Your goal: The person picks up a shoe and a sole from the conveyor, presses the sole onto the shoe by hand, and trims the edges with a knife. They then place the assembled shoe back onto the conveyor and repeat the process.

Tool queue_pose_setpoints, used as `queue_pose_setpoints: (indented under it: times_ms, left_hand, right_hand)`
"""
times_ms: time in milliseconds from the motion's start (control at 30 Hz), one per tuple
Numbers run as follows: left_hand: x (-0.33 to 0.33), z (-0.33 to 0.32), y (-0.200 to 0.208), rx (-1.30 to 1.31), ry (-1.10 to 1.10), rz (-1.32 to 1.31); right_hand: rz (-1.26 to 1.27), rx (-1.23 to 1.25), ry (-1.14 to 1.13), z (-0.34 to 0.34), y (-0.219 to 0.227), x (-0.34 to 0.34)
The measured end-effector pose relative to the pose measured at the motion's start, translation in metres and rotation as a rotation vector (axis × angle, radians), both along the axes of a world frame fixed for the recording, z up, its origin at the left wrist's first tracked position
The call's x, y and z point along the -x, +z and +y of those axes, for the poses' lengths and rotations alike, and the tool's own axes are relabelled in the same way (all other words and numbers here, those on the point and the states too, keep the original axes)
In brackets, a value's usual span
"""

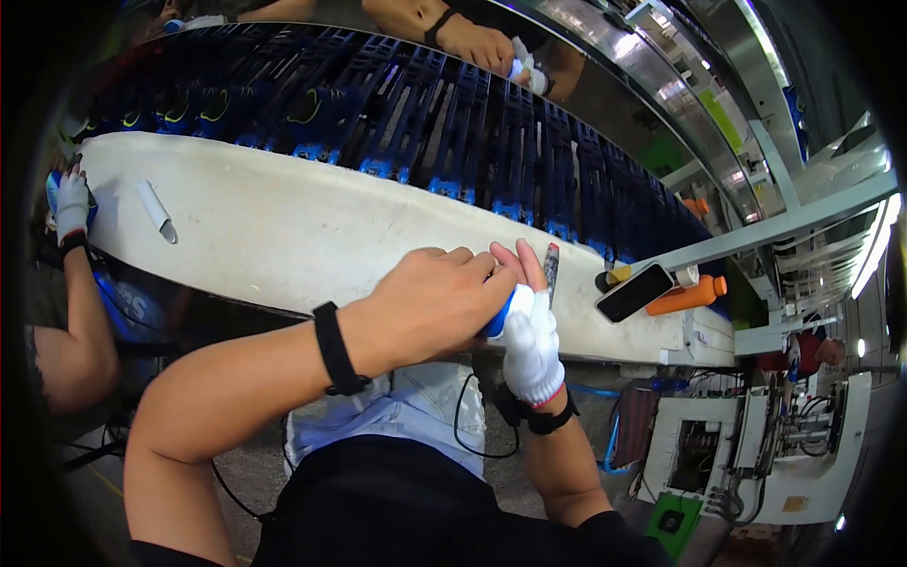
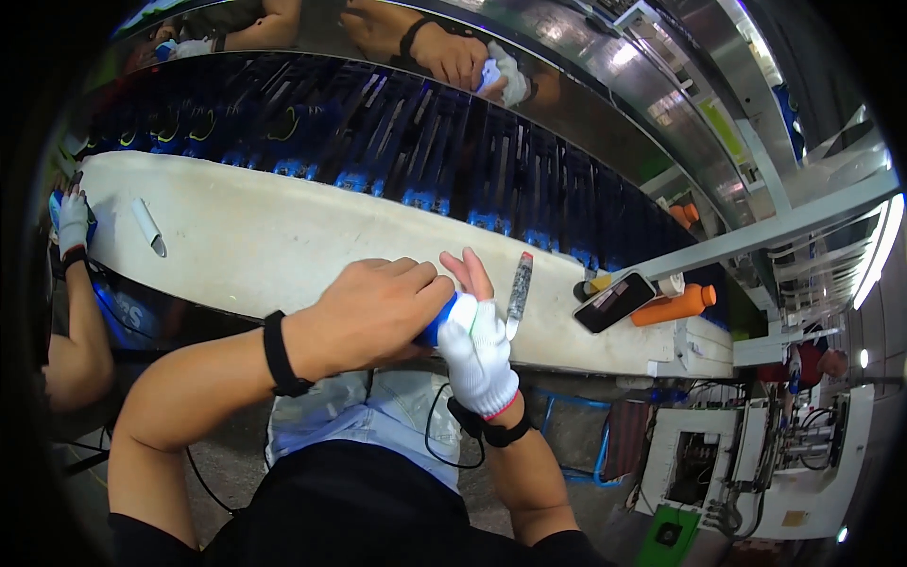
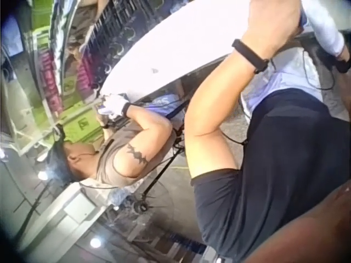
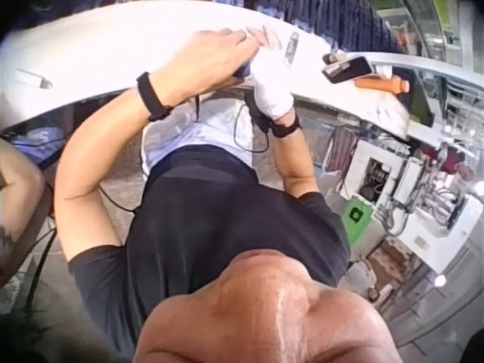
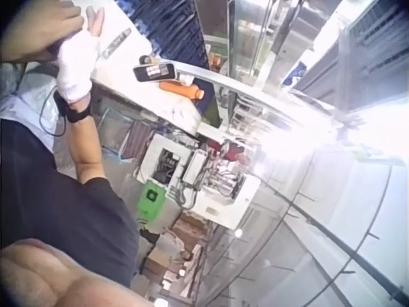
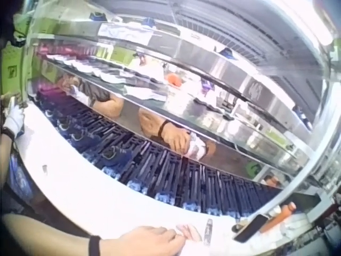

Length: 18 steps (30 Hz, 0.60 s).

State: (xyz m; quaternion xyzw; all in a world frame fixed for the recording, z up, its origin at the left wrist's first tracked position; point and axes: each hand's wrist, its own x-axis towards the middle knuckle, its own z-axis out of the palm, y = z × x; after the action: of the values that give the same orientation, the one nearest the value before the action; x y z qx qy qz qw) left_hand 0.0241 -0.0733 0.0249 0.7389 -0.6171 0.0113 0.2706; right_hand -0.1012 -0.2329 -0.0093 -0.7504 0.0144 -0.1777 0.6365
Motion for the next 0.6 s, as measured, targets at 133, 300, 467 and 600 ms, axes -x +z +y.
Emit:
queue_pose_setpoints:
  times_ms: [133,300,467,600]
  left_hand:
    - [0.01,0.046,0.031,-0.189,0.121,0.09]
    - [0.039,0.065,0.003,-0.077,0.181,0.374]
    - [0.041,0.073,-0.021,0.135,0.286,0.465]
    - [0.046,0.081,-0.031,0.202,0.281,0.45]
  right_hand:
    - [-0.147,0.133,0.01,0.003,-0.047,0.023]
    - [-0.389,0.493,-0.191,0.015,-0.073,0.026]
    - [-0.372,0.449,-0.141,0.024,-0.056,0.018]
    - [-0.356,0.412,-0.012,0.019,-0.06,0.013]
